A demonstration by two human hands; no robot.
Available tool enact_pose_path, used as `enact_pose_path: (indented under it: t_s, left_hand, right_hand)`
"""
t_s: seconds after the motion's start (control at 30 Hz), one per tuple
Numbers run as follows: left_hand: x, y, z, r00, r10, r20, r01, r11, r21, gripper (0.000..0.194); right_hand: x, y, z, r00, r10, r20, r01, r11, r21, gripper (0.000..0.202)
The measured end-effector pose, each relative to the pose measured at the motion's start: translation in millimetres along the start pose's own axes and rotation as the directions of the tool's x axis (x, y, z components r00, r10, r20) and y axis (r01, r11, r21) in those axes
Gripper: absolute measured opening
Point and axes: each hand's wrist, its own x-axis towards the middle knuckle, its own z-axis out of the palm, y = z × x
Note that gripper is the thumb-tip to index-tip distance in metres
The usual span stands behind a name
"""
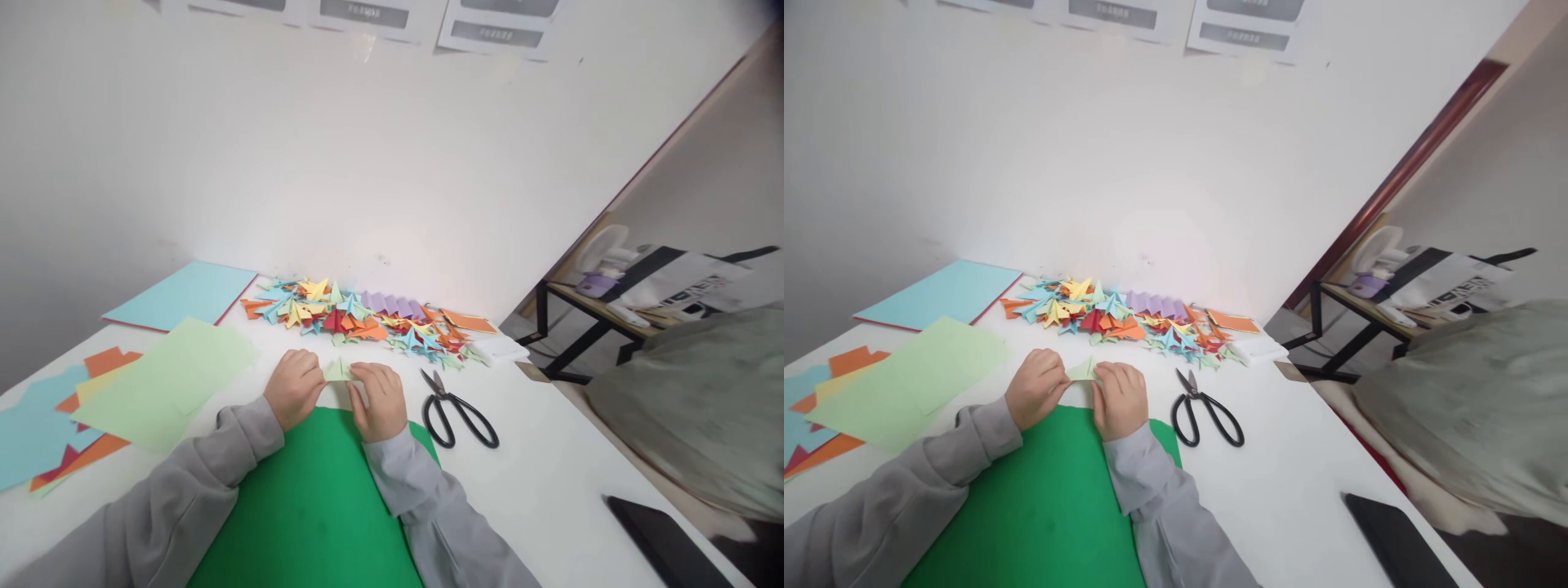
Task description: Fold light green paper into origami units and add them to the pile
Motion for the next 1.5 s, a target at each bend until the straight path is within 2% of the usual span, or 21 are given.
enact_pose_path:
  t_s: [0.13, 0.33, 0.43, 0.7, 1.03, 1.13, 1.27, 1.33, 1.5]
  left_hand:
    - [0, 5, -3.4, 1.000, -0.028, -0.001, 0.028, 0.996, -0.082, 0.005]
    - [0, 8, -1.3, 0.996, 0.082, 0.019, -0.079, 0.990, -0.117, 0.012]
    - [0, 7, 0.7, 0.995, 0.100, 0.017, -0.097, 0.990, -0.102, 0.013]
    - [1, 8, -2.5, 0.992, 0.125, 0.011, -0.124, 0.990, -0.061, 0.015]
    - [2, 3, -5.0, 0.990, 0.143, -0.009, -0.143, 0.990, 0.000, 0.017]
    - [1, 0, -6.8, 0.992, 0.116, -0.040, -0.116, 0.993, 0.010, 0.019]
    - [1, -6, -8.8, 0.994, 0.043, -0.099, -0.041, 0.999, 0.023, 0.018]
    - [0, -5, -8.2, 0.994, 0.052, -0.094, -0.051, 0.999, 0.012, 0.018]
    - [-1, 1, -5.1, 0.994, 0.082, -0.068, -0.086, 0.995, -0.045, 0.017]
  right_hand:
    - [-1, 2, 3, 1.000, -0.031, 0.001, 0.031, 0.999, 0.018, 0.011]
    - [-2, 1, 7, 0.993, -0.115, 0.041, 0.113, 0.993, 0.035, 0.011]
    - [-1, -1, 6, 0.989, -0.131, 0.065, 0.129, 0.991, 0.043, 0.011]
    - [1, -5, 2, 0.979, -0.099, 0.178, 0.103, 0.995, -0.014, 0.011]
    - [2, 0, 1, 0.979, -0.077, 0.188, 0.087, 0.995, -0.044, 0.009]
    - [-2, 10, 3, 0.984, -0.018, 0.175, 0.032, 0.996, -0.079, 0.012]
    - [-6, 23, 3, 0.989, 0.144, 0.028, -0.140, 0.985, -0.102, 0.014]
    - [-5, 21, 2, 0.991, 0.127, 0.028, -0.125, 0.990, -0.071, 0.012]
    - [0, 5, 1, 0.989, -0.004, 0.145, 0.003, 1.000, 0.011, 0.017]
